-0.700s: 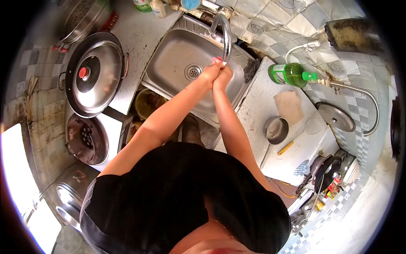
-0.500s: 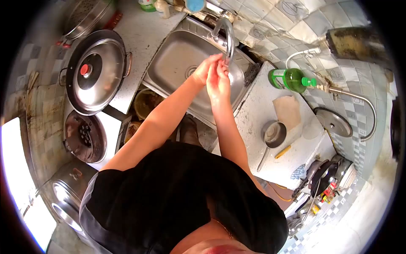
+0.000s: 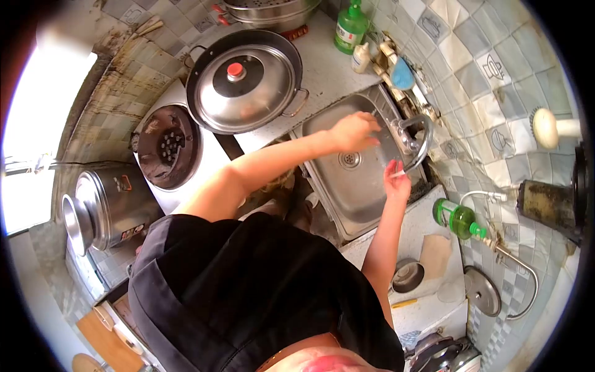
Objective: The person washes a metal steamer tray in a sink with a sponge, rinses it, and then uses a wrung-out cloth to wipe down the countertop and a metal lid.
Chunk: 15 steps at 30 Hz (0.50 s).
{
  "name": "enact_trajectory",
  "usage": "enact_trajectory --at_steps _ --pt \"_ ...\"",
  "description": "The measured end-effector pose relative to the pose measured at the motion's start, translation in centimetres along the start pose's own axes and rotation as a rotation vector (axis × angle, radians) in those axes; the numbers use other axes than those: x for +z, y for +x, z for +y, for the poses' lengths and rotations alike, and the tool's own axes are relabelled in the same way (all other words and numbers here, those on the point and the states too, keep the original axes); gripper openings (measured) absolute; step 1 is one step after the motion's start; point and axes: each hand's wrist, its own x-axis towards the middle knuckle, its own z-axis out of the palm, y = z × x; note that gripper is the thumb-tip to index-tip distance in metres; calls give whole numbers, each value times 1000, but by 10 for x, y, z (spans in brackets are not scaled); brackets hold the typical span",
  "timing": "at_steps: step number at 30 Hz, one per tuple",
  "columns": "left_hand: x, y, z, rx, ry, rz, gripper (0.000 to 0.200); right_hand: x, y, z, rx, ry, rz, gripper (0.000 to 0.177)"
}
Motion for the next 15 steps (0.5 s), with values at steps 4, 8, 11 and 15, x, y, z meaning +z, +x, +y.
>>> enact_trajectory --at_steps 4,8,11,15 --pt "-123 -47 -28 -45 26 269 27 -4 8 -1 245 90 -236 16" --pt "-204 -104 -107 -527 864 358 31 6 3 9 248 67 -286 14" --pt "-221 -133 -160 -598 699 195 40 0 12 13 317 -6 -225 16" --pt "-226 -130 -182 -526 445 115 36 -2 7 17 264 -97 -152 23"
